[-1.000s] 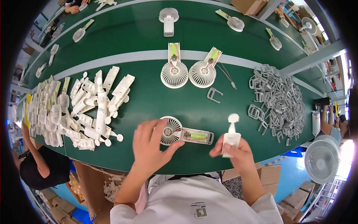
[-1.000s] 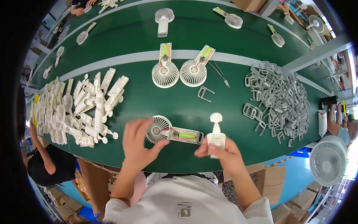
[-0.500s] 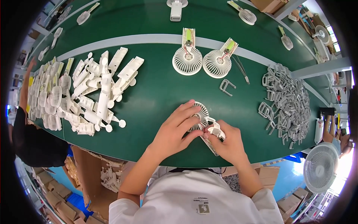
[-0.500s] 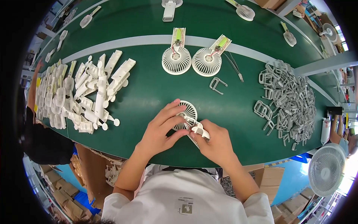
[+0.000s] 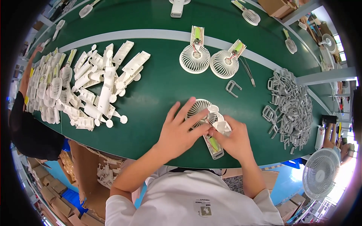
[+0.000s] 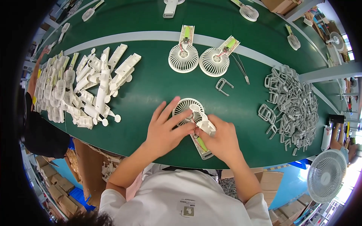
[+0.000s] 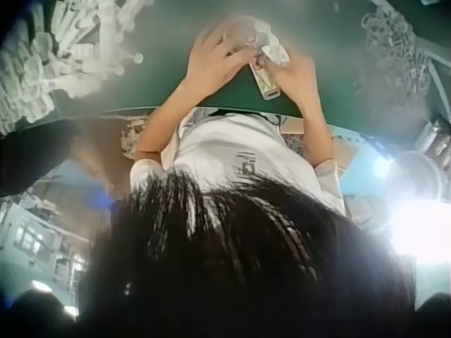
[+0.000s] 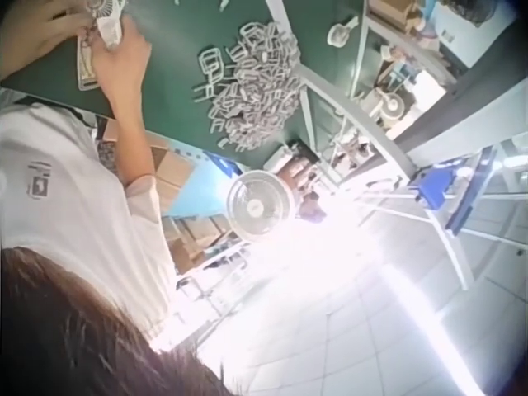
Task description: Assembling handheld electric fans by snapping plastic components together on a production line.
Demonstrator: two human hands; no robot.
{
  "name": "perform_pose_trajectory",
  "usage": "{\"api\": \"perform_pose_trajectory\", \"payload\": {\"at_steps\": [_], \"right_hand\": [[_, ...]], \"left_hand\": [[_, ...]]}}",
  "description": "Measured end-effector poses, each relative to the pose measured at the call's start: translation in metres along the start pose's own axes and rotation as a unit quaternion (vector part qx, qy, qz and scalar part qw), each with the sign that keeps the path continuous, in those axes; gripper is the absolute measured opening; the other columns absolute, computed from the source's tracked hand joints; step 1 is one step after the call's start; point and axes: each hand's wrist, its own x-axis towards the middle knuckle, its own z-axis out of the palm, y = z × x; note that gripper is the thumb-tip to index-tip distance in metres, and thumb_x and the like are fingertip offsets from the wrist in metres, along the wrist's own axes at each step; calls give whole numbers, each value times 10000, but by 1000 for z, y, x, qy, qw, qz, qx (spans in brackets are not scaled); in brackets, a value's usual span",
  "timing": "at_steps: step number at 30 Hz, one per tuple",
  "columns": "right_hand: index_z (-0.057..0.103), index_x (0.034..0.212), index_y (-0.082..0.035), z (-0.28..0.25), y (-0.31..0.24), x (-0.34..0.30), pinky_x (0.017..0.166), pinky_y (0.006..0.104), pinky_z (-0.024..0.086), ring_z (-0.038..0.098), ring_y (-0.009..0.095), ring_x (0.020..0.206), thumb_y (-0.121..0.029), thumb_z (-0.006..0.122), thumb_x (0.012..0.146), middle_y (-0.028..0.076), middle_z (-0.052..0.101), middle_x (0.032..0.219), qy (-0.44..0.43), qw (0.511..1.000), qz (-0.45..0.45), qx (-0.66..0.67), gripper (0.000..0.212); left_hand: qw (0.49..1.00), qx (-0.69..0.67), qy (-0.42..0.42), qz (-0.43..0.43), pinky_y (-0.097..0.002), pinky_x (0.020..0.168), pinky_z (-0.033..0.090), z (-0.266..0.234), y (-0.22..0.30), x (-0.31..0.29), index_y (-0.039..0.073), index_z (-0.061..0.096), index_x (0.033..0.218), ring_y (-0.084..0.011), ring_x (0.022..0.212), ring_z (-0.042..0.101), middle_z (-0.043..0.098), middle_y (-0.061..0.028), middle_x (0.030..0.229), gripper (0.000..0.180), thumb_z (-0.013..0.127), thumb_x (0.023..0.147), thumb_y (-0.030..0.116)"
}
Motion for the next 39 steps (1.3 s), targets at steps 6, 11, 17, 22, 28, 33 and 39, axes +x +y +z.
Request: {"api": "perform_pose_trajectory", "payload": {"at_steps": [6, 11, 17, 22, 28, 33, 39], "right_hand": [[662, 1019, 0, -9, -6, 8, 663, 310, 538, 724, 146, 758, -80, 767, 850, 94, 755, 864, -57, 997, 57, -12, 214], [643, 1057, -1, -34, -11, 16, 617, 272, 524, 724, 125, 773, -60, 756, 857, 63, 750, 897, -146, 982, 82, 89, 237], [612, 1072, -15, -12, -1, 35, 676, 293, 511, 630, 133, 782, -105, 780, 856, 43, 687, 905, -7, 997, 28, 75, 288], [596, 1005, -27, -5, -14, 41, 717, 361, 484, 577, 243, 762, -190, 848, 804, 92, 550, 838, -8, 990, -93, -108, 362], [604, 918, -64, -45, -24, 86, 598, 365, 496, 641, 257, 752, -206, 864, 764, 53, 588, 864, -148, 911, -319, -213, 333], [585, 943, -119, -48, -46, 97, 599, 377, 515, 670, 233, 780, -156, 832, 745, 5, 607, 886, -200, 807, -432, -348, 319], [563, 1020, -117, -37, -48, 85, 650, 393, 528, 676, 267, 802, -152, 837, 740, 49, 615, 896, -185, 821, -400, -362, 393]], "left_hand": [[998, -17, -61, -25, -543, 1078, 472, -3, 10, -16, 269, 636, 1356, -398, 1487, 373, 415, -69, 1612, 478, 715, 885, 251], [996, 10, -82, 26, -535, 1107, 447, -6, 1, -22, 254, 614, 1397, -404, 1499, 347, 356, -101, 1647, 527, 659, 883, 146], [996, 16, -84, 31, -524, 1120, 434, -6, 2, -19, 244, 641, 1358, -392, 1503, 343, 348, -111, 1651, 494, 638, 881, 118], [997, -13, -76, 23, -506, 1145, 417, -5, 0, -18, 254, 648, 1351, -381, 1511, 339, 348, -118, 1649, 477, 618, 899, 104], [993, -24, -103, 53, -529, 1127, 433, -11, -12, -11, 344, 656, 1358, -412, 1465, 395, 440, -133, 1546, 482, 716, 900, 205], [987, -83, -124, 57, -546, 1150, 411, -17, -18, -6, 353, 650, 1364, -400, 1469, 393, 474, -126, 1492, 515, 757, 878, 220], [982, -121, -129, 69, -524, 1177, 371, -16, -22, -8, 290, 652, 1349, -389, 1486, 366, 403, -136, 1593, 472, 729, 893, 189]]}}
